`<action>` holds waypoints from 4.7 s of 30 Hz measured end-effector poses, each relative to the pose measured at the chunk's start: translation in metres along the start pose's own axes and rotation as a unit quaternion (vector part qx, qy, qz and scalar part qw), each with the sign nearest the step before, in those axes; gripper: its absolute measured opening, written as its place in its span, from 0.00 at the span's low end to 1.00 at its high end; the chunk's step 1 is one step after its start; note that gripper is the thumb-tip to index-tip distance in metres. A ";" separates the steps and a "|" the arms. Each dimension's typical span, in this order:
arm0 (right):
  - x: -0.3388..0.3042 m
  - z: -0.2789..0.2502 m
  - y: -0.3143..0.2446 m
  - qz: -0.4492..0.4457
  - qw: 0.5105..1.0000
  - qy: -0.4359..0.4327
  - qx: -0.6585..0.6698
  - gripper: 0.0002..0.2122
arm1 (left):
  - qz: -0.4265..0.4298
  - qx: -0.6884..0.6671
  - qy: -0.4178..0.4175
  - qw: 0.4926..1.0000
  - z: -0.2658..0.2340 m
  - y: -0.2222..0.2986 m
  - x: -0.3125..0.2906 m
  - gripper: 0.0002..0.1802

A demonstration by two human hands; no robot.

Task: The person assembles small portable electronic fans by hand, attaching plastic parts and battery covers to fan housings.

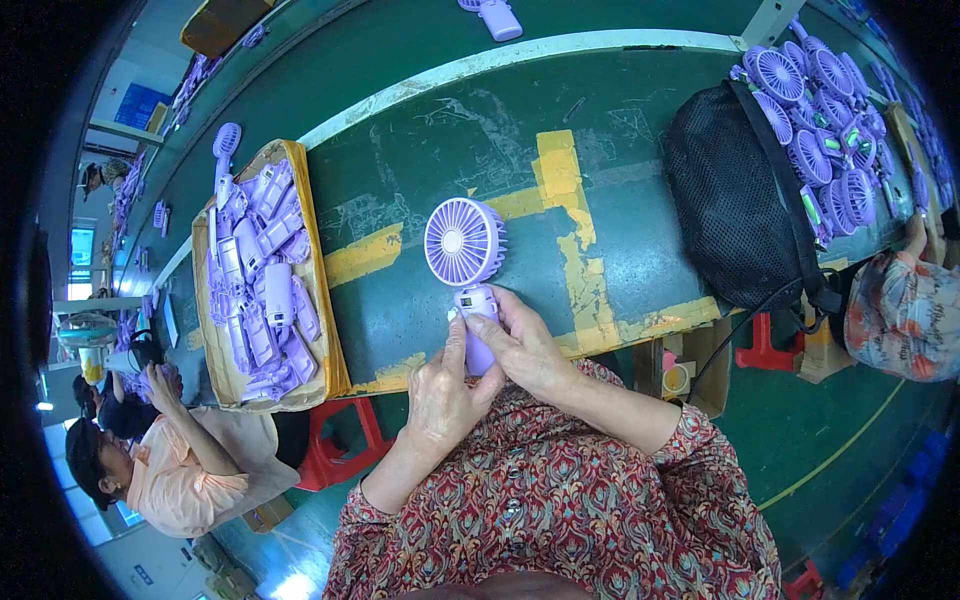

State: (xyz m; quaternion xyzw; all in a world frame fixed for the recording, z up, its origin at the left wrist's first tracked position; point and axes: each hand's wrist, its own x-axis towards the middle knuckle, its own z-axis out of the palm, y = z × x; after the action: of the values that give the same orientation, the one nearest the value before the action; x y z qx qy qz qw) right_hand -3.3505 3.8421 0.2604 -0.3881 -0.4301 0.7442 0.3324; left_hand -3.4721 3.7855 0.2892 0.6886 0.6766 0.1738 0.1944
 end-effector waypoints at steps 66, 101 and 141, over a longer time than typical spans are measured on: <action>0.083 -0.319 -0.216 -0.267 0.516 0.476 -0.660 0.14 | -0.041 -0.463 0.027 0.885 0.038 -0.028 0.135 0.05; -0.027 -0.460 -0.207 0.111 0.480 0.632 -0.598 0.21 | -0.005 -0.418 0.069 0.906 0.037 -0.005 0.125 0.03; 0.072 -0.107 -0.128 0.028 0.998 -0.040 0.029 0.12 | 0.115 -0.110 0.189 0.969 -0.015 -0.017 0.119 0.42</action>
State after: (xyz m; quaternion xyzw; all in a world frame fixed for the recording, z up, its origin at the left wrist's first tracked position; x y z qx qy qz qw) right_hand -3.2723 3.9947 0.3191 -0.3605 -0.4098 0.7804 0.3051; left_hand -3.4917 3.9055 0.2905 0.6909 0.5942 0.3950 0.1163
